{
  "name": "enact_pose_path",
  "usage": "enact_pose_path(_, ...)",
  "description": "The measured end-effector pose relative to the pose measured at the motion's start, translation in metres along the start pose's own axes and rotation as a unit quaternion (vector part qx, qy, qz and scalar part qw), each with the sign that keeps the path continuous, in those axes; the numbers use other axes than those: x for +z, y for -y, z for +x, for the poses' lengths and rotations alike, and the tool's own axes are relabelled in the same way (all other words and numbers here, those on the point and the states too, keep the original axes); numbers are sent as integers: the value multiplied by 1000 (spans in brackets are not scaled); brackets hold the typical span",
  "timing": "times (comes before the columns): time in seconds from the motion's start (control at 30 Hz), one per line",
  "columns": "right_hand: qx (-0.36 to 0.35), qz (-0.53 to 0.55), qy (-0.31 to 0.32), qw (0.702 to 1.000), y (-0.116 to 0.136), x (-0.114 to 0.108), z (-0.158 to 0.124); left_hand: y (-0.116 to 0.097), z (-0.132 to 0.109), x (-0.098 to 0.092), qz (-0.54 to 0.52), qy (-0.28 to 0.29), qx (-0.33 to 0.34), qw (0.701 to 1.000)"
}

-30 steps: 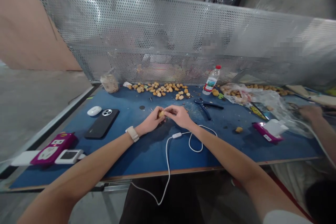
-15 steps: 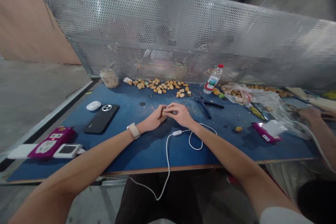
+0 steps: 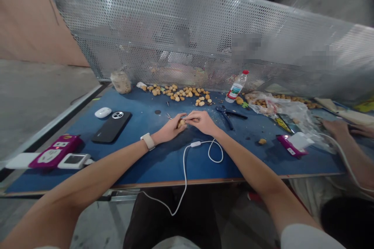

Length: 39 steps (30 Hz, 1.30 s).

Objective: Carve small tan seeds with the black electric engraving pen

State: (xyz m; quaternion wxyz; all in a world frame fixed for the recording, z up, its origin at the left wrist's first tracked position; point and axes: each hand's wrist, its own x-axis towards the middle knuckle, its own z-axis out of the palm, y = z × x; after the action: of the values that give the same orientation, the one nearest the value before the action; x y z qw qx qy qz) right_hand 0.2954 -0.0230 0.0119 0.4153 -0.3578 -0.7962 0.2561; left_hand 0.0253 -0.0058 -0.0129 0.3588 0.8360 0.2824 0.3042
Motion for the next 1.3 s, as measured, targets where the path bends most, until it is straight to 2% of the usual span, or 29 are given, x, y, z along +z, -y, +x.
enact_pose_path(0.17, 1, -15, 26, 1000, 4, -4, -2, -4, 0, -2, -18, 35, 8, 999)
enact_pose_path(0.4, -32, -50, 69, 996, 6, -8, -1, -7, 0, -5, -30, 62, 38, 997)
enact_pose_path(0.67, 4, -65, 61, 996, 15, -5, 1, -8, 0, -6, -11, 66, 32, 997)
enact_pose_path(1.0, 61, -21, 59, 996, 24, 2, 3, -5, 0, -6, -32, 61, 48, 996)
enact_pose_path(1.1, 34, -77, 59, 995, 24, 3, 2, 1, 2, -5, -13, 45, 44, 998)
enact_pose_path(1.3, -59, -165, 111, 978, 15, -1, 1, 8, 4, -4, 7, 38, 25, 999)
